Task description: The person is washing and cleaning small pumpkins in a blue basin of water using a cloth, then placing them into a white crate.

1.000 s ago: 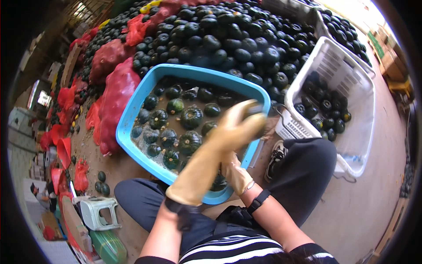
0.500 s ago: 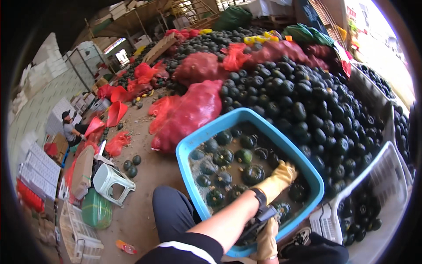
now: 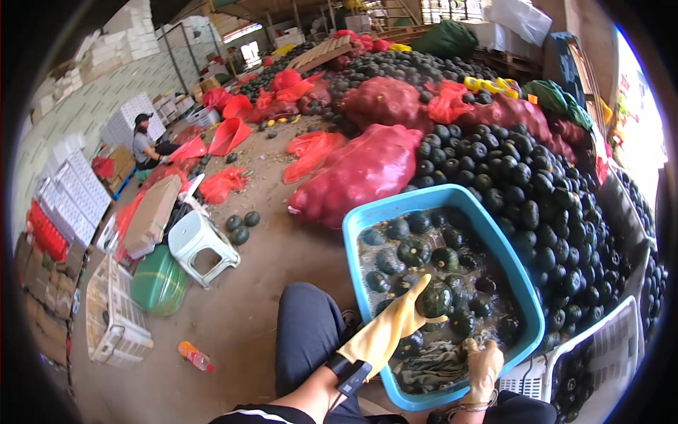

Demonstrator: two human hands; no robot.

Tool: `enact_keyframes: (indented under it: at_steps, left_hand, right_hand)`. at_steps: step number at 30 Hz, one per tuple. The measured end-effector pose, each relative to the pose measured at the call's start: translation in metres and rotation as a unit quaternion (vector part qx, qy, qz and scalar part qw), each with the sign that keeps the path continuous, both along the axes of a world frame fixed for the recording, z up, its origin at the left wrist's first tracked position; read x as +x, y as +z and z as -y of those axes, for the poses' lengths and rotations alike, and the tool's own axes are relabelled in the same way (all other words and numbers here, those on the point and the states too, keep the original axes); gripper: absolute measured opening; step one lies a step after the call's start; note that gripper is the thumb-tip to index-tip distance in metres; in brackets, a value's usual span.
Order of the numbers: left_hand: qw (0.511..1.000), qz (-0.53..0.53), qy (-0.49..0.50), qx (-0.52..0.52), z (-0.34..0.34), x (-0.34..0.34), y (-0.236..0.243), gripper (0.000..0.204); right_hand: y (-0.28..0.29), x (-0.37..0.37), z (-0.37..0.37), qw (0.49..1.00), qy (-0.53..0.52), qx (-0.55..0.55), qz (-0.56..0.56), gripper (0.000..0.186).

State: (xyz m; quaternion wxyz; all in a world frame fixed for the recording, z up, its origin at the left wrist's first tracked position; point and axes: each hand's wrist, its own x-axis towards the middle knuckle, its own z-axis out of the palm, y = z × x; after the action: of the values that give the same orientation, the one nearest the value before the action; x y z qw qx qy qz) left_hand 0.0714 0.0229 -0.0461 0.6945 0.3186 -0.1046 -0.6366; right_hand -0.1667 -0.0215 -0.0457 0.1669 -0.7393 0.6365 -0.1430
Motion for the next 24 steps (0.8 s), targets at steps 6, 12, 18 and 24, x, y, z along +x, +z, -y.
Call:
enact_keyframes:
  at_steps: [6, 12, 18, 24]
  left_hand:
    - [0.992, -0.112, 0.011, -0.054, -0.066, -0.001, 0.038, 0.043]
    - [0.990, -0.124, -0.033, -0.050, -0.093, -0.007, 0.005, 0.043]
    - [0.987, -0.139, -0.069, -0.038, -0.092, -0.029, -0.016, 0.044]
    - [0.982, -0.140, -0.114, -0.049, -0.070, -0.049, -0.025, 0.046]
  right_hand:
    - [0.011, 0.042, -0.044, 0.929, 0.311, 0.055, -0.192, 0.037]
    - [-0.099, 0.002, 0.048, 0.922, 0.237, 0.072, -0.296, 0.026]
    - [0.014, -0.002, 0.028, 0.976, 0.027, 0.177, 0.123, 0.040]
    - [0.025, 0.042, -0.030, 0.936, 0.151, 0.047, 0.313, 0.037]
